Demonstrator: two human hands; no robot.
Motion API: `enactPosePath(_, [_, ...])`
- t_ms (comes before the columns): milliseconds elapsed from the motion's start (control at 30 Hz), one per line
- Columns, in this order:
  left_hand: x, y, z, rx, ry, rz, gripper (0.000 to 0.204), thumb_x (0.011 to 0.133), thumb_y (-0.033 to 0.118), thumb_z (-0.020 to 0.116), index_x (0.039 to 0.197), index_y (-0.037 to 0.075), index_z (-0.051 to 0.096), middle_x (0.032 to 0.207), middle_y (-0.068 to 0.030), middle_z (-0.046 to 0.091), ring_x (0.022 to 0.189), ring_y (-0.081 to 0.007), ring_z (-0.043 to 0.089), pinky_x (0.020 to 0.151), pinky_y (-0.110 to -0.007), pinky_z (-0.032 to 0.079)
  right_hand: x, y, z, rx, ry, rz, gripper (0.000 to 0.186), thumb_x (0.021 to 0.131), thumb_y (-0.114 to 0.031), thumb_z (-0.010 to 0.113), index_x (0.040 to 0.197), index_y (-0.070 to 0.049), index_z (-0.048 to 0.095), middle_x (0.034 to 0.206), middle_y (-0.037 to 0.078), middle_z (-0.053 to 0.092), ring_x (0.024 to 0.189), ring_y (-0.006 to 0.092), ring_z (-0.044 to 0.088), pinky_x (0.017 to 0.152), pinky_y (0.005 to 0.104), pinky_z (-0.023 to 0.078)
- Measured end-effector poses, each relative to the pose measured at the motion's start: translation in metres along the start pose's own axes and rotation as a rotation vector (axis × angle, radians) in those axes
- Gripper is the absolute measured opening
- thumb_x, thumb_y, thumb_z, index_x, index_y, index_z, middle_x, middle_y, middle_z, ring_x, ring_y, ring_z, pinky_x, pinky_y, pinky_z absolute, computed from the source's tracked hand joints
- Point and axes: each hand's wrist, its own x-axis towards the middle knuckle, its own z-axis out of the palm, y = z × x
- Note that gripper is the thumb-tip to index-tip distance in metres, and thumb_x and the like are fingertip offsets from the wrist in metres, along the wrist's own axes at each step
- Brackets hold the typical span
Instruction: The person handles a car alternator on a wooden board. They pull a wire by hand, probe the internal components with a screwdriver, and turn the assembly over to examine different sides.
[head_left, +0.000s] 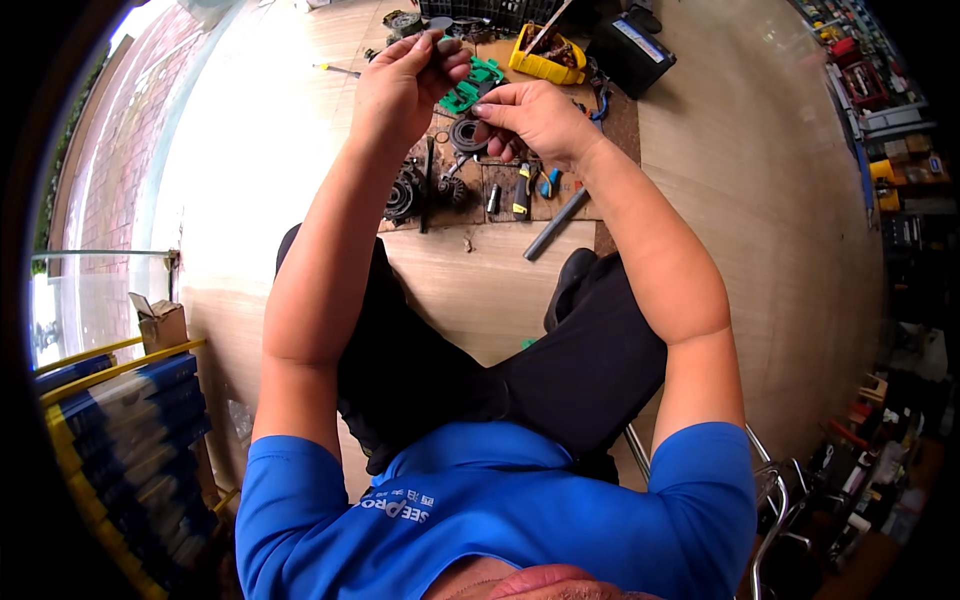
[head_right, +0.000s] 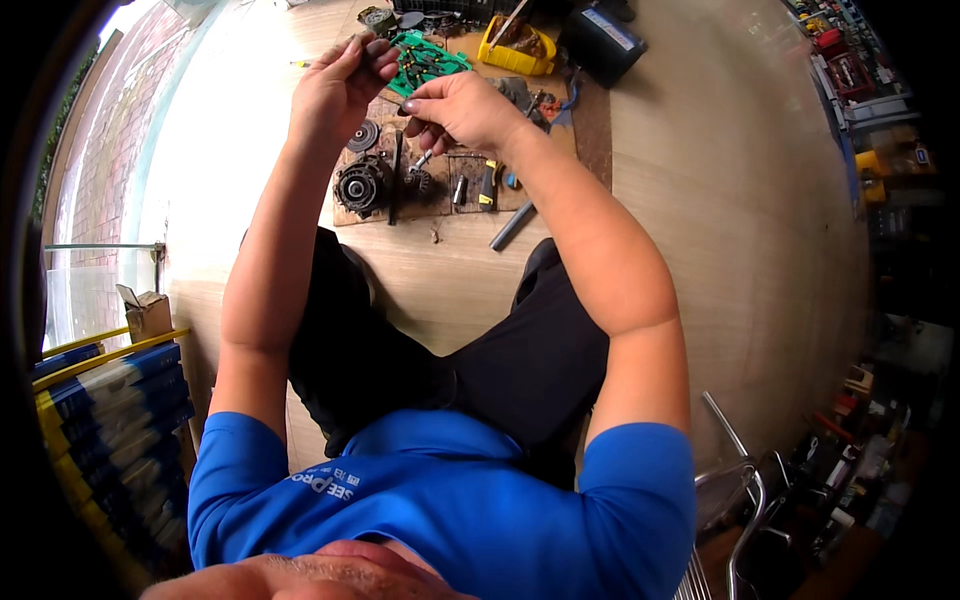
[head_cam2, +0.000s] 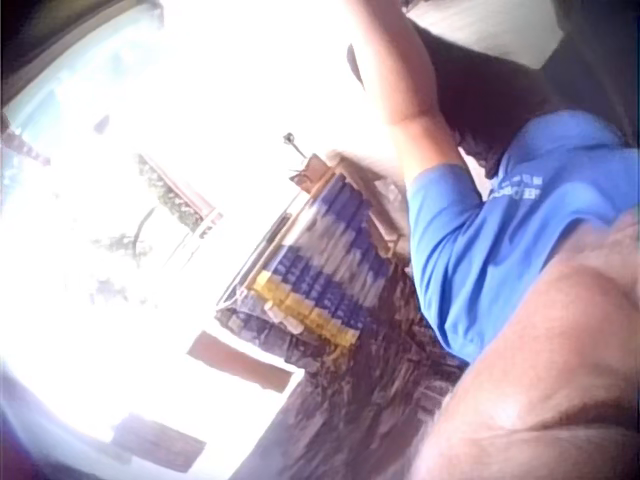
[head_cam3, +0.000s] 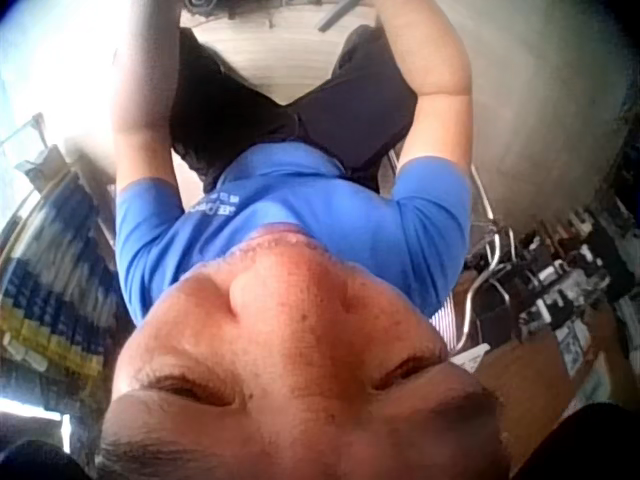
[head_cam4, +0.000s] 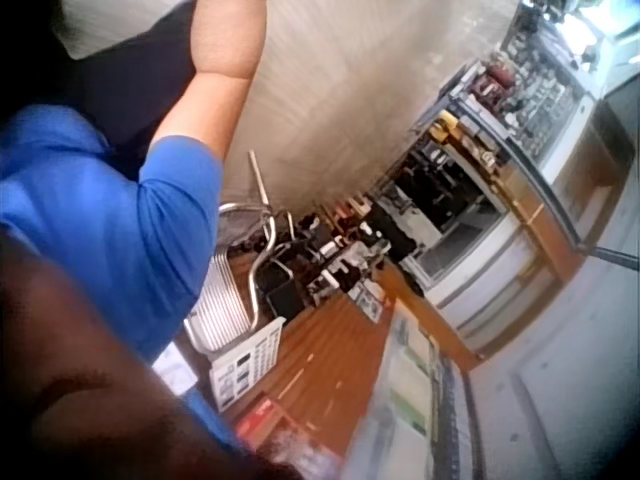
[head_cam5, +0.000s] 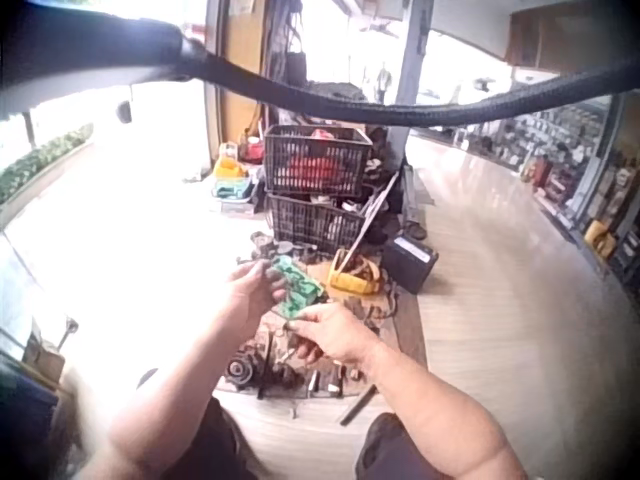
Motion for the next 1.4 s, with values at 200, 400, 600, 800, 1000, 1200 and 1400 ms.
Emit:
enactPosePath(200, [-0.002,0.004,0.005,0.030,0.030,0.027,0.022,0.099,0.010,0.049,0.111,-0.008,0.053,0.098,-0.0179,0.064,0.090,-0.0278,0.067,0.080,-0.037,0.058,0.006,0.001,0.000,0.008,-0.068,0.031,0.015,0.095,-0.012,0.059,0.096,0.001,0.064,0.079,0.010,0.068,0.060,0.0131,0.064,0.051,0.0251,0.053])
enactPosePath(400, [-0.002,0.005,-0.001,0.091,-0.226,-0.107,0.021,0.099,0.013,0.049,0.111,-0.003,0.057,0.097,-0.0123,0.064,0.088,-0.0235,0.065,0.081,-0.036,0.055,0.002,-0.007,-0.012,-0.191,-0.036,-0.145,0.025,0.097,-0.017,0.055,0.114,-0.001,0.062,0.096,0.005,0.069,0.080,0.0102,0.065,0.072,0.0235,0.052])
enactPosePath(600, [-0.020,0.007,0.021,0.197,-0.426,-0.324,0.021,0.098,0.013,0.051,0.108,-0.004,0.059,0.086,-0.0096,0.064,0.070,-0.0138,0.060,0.062,-0.026,0.050,-0.015,-0.024,-0.026,-0.049,0.088,-0.438,0.030,0.097,-0.012,0.055,0.124,0.001,0.058,0.101,0.004,0.068,0.086,0.0082,0.062,0.072,0.0218,0.052])
enactPosePath(800, [-0.025,0.016,0.023,0.229,-0.422,-0.437,0.014,0.096,0.013,0.056,0.096,0.000,0.062,0.083,-0.0064,0.065,0.067,-0.0129,0.061,0.061,-0.026,0.051,-0.017,-0.030,-0.015,-0.016,0.054,-0.371,0.019,0.093,-0.008,0.061,0.109,0.002,0.066,0.090,0.004,0.069,0.074,0.0078,0.064,0.067,0.0211,0.053])
enactPosePath(1000, [-0.026,0.014,0.023,0.325,-0.379,-0.454,0.012,0.092,0.013,0.062,0.090,0.001,0.064,0.079,-0.0067,0.066,0.062,-0.0123,0.061,0.060,-0.026,0.052,-0.024,-0.033,-0.013,-0.053,0.058,-0.309,0.013,0.091,-0.007,0.063,0.099,0.003,0.065,0.086,0.003,0.068,0.075,0.0078,0.063,0.067,0.0221,0.053])
enactPosePath(1200, [-0.021,0.002,0.018,0.364,-0.304,-0.323,0.013,0.090,0.013,0.066,0.090,-0.001,0.065,0.074,-0.0036,0.064,0.059,-0.0113,0.058,0.057,-0.025,0.049,-0.020,-0.030,-0.013,-0.396,0.257,-0.373,0.011,0.088,-0.008,0.067,0.095,0.000,0.066,0.081,0.003,0.067,0.070,0.0047,0.057,0.063,0.0213,0.048])
enactPosePath(1400, [-0.024,-0.017,0.021,0.723,-0.260,-0.019,0.015,0.094,0.013,0.061,0.089,-0.001,0.062,0.076,-0.0006,0.063,0.070,-0.0052,0.054,0.063,-0.022,0.045,-0.011,-0.023,-0.021,-0.198,0.260,-0.330,0.009,0.091,-0.011,0.065,0.088,-0.002,0.064,0.066,-0.003,0.057,0.055,0.0022,0.048,0.049,0.0201,0.039])
